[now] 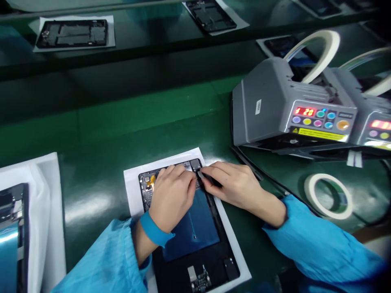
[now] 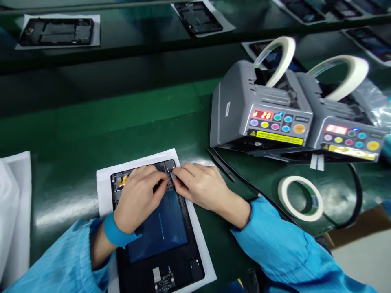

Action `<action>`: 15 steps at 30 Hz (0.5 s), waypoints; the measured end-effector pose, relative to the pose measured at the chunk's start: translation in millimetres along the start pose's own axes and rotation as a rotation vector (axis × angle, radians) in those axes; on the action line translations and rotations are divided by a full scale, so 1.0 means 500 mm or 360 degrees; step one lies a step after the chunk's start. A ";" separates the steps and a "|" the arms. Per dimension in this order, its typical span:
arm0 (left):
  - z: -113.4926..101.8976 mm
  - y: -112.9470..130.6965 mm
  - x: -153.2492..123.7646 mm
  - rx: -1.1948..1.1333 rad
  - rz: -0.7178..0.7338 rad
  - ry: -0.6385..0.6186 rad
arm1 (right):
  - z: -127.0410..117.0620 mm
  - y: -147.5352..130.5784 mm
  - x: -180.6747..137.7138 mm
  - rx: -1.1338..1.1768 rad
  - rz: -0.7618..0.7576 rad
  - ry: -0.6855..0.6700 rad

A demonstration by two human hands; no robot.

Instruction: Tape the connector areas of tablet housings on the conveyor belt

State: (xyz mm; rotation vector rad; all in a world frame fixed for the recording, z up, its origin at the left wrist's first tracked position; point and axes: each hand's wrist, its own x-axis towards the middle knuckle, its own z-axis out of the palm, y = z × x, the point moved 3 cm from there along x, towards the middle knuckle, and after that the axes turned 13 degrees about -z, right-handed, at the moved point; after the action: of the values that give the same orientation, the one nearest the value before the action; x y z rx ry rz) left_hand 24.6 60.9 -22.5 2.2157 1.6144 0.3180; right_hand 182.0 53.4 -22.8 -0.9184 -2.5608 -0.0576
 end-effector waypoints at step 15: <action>0.003 0.002 0.001 -0.0021 0.0009 -0.0008 | 0.000 0.000 0.004 0.0020 -0.0025 -0.0120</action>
State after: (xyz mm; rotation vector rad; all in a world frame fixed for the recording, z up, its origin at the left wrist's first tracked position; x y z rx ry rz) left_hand 26.4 61.0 -23.4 2.2102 1.5989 0.3232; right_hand 180.5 54.4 -22.0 -0.9125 -2.6346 -0.0116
